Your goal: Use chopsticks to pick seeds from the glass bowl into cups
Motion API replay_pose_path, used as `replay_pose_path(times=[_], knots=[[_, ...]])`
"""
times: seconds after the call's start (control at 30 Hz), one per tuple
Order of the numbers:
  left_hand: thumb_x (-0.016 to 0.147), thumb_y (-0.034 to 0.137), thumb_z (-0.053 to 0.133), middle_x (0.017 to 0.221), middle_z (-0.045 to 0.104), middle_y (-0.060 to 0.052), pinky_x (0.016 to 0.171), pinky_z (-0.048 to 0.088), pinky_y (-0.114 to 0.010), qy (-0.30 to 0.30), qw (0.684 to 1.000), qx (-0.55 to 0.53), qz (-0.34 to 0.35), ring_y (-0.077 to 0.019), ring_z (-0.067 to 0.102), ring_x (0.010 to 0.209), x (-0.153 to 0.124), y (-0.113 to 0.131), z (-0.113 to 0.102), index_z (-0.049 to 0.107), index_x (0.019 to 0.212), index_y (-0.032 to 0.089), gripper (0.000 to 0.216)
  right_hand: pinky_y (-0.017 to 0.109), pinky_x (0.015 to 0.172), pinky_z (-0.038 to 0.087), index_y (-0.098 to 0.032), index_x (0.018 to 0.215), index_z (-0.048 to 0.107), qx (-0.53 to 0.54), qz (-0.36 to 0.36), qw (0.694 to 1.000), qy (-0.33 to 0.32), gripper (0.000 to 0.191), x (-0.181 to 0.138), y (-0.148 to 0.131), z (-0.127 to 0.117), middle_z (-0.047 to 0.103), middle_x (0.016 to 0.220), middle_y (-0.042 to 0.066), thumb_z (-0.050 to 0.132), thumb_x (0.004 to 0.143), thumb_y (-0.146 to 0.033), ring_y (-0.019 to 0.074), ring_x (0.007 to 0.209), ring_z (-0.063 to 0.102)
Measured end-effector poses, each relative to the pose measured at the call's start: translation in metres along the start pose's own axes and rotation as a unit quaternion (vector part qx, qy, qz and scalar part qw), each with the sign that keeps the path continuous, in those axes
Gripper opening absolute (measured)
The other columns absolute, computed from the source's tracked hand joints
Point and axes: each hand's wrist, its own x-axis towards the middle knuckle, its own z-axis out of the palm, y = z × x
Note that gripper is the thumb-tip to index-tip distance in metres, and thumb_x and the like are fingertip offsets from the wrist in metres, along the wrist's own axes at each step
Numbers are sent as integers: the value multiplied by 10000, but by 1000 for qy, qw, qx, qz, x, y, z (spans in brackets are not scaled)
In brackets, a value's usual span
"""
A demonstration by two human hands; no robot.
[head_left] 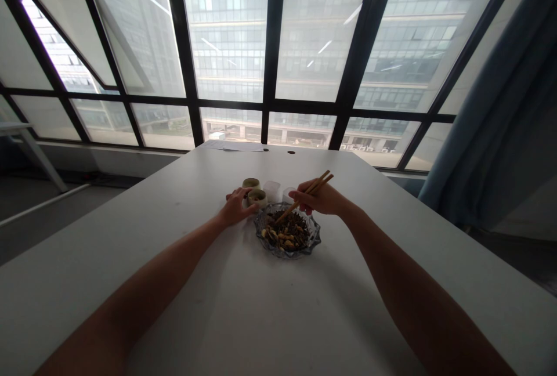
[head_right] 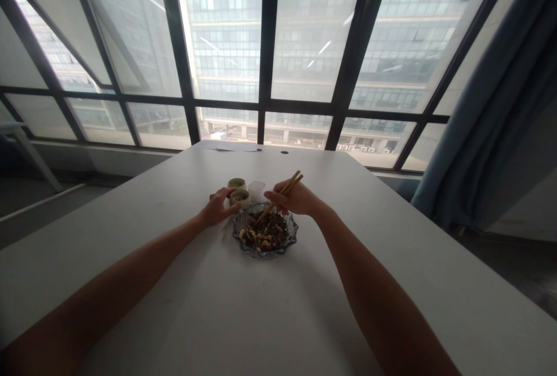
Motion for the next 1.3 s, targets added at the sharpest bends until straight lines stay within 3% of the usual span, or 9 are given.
replay_pose_path(times=[0.23,0.37,0.67,0.97,1.3], knots=[[641,318,824,1215,651,-125,1043,487,-480,4,1000,5,31,-346,609,1201,1,-6,6,620,1264,218,663,202,386,452,-140,676,675,27,12,999,44,582,1,8,-8,674,543,56,684,771,-714,112,407,591],[658,293,797,1178,657,-133,1017,517,-466,14,998,-27,61,-318,639,1146,2,-7,6,609,1247,167,631,210,407,472,-147,663,667,34,19,999,22,546,2,6,-2,678,560,50,729,745,-683,118,428,602],[641,275,807,1154,669,-122,989,534,-471,16,997,-12,72,-316,643,1130,-1,0,3,584,1245,172,651,209,424,472,-167,637,654,8,11,1000,-5,488,2,0,7,671,558,37,728,773,-630,119,446,600],[623,265,817,1180,659,-127,879,582,-435,7,997,-38,68,-320,628,1144,-2,1,0,581,1262,181,687,210,426,478,-164,648,656,13,10,1000,-7,486,3,2,6,679,564,40,730,776,-627,126,457,616],[629,245,795,1186,656,-136,896,577,-438,4,997,-30,76,-320,625,1148,-1,-1,2,575,1254,164,668,210,387,460,-150,670,663,87,11,996,28,544,8,19,2,668,529,40,732,742,-684,122,405,600]])
